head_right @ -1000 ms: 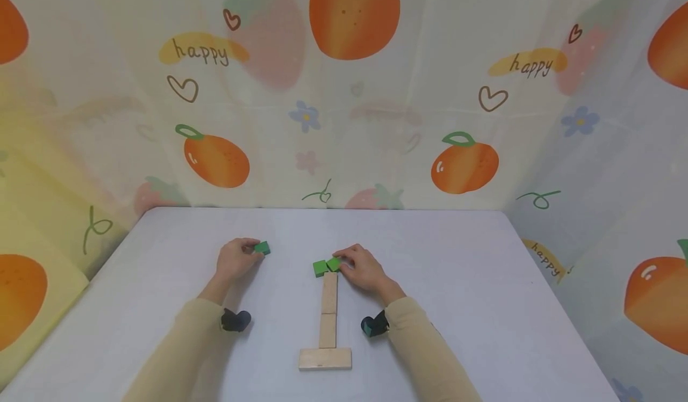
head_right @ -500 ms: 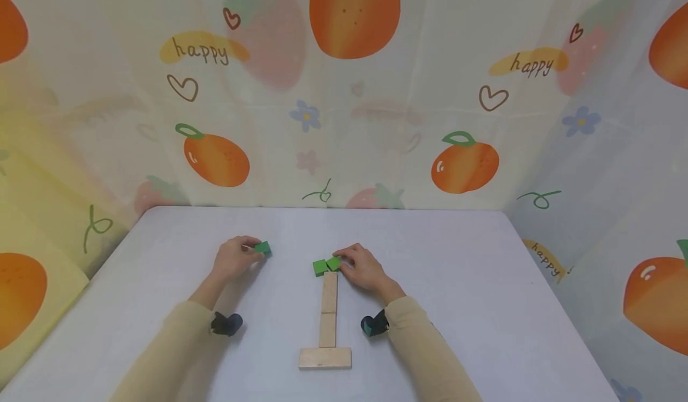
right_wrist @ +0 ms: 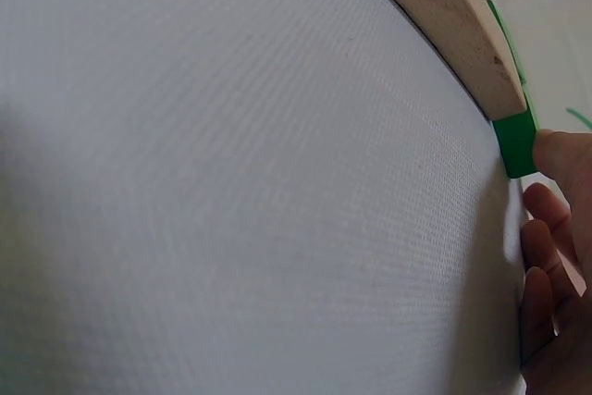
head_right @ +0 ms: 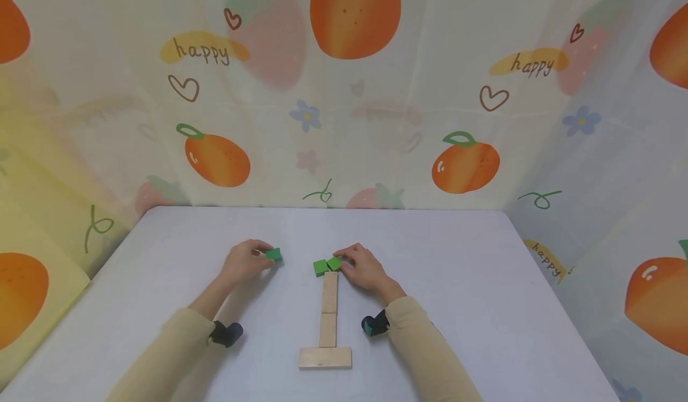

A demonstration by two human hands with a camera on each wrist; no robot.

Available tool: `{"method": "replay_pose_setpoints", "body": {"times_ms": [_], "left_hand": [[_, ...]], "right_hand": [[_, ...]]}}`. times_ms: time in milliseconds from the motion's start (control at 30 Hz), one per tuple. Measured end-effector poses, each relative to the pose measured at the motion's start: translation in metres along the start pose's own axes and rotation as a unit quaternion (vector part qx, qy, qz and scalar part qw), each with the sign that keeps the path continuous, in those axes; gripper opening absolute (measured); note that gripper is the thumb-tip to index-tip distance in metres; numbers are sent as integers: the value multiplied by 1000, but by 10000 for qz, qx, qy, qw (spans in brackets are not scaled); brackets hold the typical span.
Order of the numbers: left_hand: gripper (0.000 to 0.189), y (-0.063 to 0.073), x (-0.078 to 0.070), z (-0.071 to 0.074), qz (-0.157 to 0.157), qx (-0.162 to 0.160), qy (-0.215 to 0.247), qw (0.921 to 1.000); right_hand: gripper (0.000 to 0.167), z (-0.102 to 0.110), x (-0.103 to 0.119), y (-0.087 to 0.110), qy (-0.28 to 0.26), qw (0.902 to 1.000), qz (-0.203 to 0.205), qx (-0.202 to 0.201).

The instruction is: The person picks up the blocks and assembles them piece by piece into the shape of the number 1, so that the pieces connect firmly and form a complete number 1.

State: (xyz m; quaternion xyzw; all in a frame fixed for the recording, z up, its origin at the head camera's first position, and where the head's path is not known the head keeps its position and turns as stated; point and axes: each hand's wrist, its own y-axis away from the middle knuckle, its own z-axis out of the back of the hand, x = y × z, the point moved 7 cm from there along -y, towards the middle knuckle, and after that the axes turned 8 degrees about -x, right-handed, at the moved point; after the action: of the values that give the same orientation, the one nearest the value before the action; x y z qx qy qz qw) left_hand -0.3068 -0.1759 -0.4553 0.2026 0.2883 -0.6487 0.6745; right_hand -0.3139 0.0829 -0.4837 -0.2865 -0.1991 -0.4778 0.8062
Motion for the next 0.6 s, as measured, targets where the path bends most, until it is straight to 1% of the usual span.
{"method": "replay_pose_setpoints", "body": {"times_ms": [167, 333, 600], "left_hand": [[29, 6, -10, -5, -88, 42, 105, 9999], [27, 10, -17, -16, -206, 69, 74, 9997], [26, 17, -27, -34, -263, 167, 45, 9995]], "right_hand": [[30, 0, 1, 1, -9, 10000, 16, 12], [30, 1, 2, 1, -5, 10000, 18, 9], [30, 1, 2, 0, 27, 10000, 77, -15]]}}
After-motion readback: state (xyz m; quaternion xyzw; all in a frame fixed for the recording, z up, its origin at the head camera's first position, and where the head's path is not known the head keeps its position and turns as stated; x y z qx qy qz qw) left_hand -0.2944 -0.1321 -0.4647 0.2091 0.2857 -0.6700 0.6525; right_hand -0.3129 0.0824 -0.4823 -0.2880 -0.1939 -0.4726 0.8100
